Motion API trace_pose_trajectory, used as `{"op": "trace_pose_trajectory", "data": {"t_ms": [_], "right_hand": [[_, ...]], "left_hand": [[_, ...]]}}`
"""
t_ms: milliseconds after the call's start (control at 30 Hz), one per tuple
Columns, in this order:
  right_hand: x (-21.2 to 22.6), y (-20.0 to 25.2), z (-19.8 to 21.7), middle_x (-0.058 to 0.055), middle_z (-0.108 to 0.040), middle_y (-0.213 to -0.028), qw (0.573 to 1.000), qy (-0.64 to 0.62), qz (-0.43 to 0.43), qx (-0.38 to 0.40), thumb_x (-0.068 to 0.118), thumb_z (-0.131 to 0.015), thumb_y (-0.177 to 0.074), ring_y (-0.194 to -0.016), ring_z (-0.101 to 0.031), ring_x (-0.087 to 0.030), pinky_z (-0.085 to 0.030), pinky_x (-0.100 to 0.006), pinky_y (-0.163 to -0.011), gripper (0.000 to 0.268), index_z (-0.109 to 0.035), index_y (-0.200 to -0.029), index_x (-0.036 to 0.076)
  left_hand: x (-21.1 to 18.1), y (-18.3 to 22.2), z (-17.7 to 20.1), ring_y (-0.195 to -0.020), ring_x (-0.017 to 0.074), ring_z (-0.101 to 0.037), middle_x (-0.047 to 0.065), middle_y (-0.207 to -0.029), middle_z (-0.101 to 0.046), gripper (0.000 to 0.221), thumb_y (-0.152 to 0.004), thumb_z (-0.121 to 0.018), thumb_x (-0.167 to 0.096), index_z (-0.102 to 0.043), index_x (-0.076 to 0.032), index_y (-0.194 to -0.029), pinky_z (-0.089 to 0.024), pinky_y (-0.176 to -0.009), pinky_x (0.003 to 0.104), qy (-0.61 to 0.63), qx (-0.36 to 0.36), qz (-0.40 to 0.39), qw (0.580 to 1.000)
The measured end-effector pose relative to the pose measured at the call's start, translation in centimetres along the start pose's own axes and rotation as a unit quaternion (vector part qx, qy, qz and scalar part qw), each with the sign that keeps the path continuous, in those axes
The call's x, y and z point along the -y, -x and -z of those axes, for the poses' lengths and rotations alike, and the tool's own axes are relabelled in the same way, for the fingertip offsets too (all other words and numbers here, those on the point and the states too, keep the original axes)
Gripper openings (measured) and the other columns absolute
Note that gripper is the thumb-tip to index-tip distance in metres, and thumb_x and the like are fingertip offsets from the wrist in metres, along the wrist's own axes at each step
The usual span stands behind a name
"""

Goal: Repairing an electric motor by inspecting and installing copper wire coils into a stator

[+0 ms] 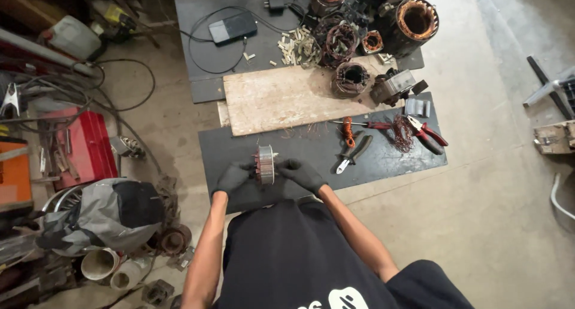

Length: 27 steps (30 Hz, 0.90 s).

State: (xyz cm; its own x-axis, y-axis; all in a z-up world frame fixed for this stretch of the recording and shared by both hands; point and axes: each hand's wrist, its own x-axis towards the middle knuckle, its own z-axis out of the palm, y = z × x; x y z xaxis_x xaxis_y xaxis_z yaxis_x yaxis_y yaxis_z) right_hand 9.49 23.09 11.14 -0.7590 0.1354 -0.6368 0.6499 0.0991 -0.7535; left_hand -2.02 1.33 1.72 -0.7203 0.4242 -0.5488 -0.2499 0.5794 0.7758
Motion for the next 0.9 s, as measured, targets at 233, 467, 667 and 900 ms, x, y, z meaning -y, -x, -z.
{"op": "trace_pose_trajectory", "data": {"t_ms": [233,467,667,900], "right_hand": [[-0.3,2.5,-0.8,-0.006,-0.073,-0.125,0.997,0.061,0.039,-0.023,0.043,-0.077,-0.089,-0.124,-0.065,-0.024,-0.052,-0.039,-0.107,0.044,-0.072,-0.126,0.022],[-3.9,2.0,2.9,-0.004,-0.074,-0.125,0.978,0.156,0.021,-0.140,0.052,-0.061,-0.100,-0.124,-0.065,-0.025,-0.052,-0.041,-0.107,0.037,-0.073,-0.125,0.027],[-7.9,1.2,11.4,-0.009,-0.076,-0.113,0.890,0.164,-0.116,-0.409,0.049,-0.059,-0.098,-0.110,-0.070,-0.036,-0.056,-0.052,-0.098,0.030,-0.071,-0.120,0.033],[-4.7,1.4,15.3,-0.016,-0.067,-0.135,0.875,0.224,-0.140,-0.406,0.056,-0.065,-0.088,-0.105,-0.072,-0.040,-0.058,-0.057,-0.089,0.054,-0.066,-0.130,0.021]], "left_hand": [[0.0,-0.4,0.4,-0.115,0.0303,-0.069,0.011,-0.117,-0.077,0.031,-0.087,-0.072,-0.021,-0.079,-0.017,-0.117,-0.056,-0.097,0.044,-0.024,0.113,0.004,0.993],[-4.9,-0.2,-0.3,-0.124,0.0358,-0.064,0.009,-0.127,-0.073,0.048,-0.080,-0.077,-0.040,-0.074,-0.023,-0.125,-0.051,-0.106,0.048,-0.131,0.117,0.029,0.984],[1.7,-1.7,-1.0,-0.122,0.0314,-0.065,0.013,-0.125,-0.073,0.034,-0.093,-0.065,-0.025,-0.075,-0.013,-0.123,-0.054,-0.100,0.044,-0.092,0.077,-0.017,0.993],[-2.9,5.7,2.0,-0.138,0.0455,-0.048,0.031,-0.143,-0.057,0.051,-0.087,-0.063,-0.001,-0.061,0.006,-0.137,-0.037,-0.121,0.050,-0.086,0.022,-0.049,0.995]]}}
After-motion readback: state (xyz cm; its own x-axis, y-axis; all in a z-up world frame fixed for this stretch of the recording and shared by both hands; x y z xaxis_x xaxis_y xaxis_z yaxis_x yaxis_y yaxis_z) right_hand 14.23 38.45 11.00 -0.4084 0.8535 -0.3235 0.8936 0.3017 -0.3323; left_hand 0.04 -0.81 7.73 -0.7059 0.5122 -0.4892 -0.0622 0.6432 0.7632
